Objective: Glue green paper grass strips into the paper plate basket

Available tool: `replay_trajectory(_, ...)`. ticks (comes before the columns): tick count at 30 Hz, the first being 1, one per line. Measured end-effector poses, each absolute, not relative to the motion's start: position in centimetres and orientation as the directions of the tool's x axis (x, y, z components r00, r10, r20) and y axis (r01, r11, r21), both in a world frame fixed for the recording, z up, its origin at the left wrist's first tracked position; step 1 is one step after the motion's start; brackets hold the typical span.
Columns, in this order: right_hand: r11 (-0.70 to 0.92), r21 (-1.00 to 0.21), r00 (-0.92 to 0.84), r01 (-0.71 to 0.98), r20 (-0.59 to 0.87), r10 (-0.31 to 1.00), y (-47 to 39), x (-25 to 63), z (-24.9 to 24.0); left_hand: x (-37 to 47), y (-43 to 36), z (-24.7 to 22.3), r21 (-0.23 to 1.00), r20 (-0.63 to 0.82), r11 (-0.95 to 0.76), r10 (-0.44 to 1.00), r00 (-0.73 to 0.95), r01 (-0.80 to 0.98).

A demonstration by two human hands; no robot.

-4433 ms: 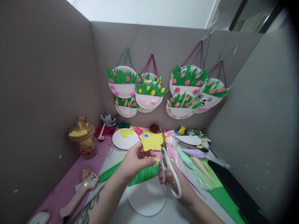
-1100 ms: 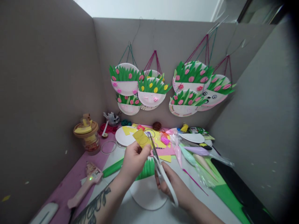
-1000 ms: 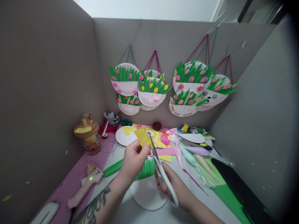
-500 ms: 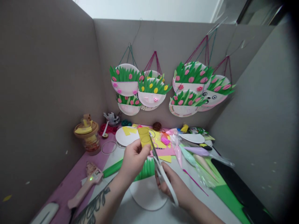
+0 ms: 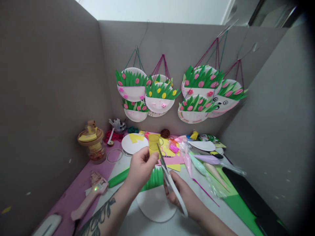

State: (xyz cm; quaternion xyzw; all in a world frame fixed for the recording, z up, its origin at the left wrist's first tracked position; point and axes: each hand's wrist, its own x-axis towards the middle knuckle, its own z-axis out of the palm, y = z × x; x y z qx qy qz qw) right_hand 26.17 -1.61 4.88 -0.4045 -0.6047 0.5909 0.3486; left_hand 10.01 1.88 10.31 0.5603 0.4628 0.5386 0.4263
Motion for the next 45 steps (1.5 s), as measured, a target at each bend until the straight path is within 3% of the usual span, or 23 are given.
replay_trajectory(11, 0.017, -0.997, -0.394, 0.082, -0.017, 0.919, -1.5, 26.2, 4.3, 10.3, 1.9, 10.3, 0.976, 0.217, -0.217, 0.976, 0.017, -0.004)
replay_trajectory(26, 0.068, -0.985, -0.403, 0.156, 0.000, 0.915, -1.4, 26.2, 4.9, 10.3, 2.0, 9.8, 0.979, 0.188, -0.190, 0.981, 0.036, 0.073)
replay_trajectory(45, 0.023, -0.988, -0.391, 0.150, -0.039, 0.920, -1.5, 26.1, 5.5, 10.1, 1.8, 10.4, 0.976, 0.203, -0.204, 0.979, 0.020, 0.069)
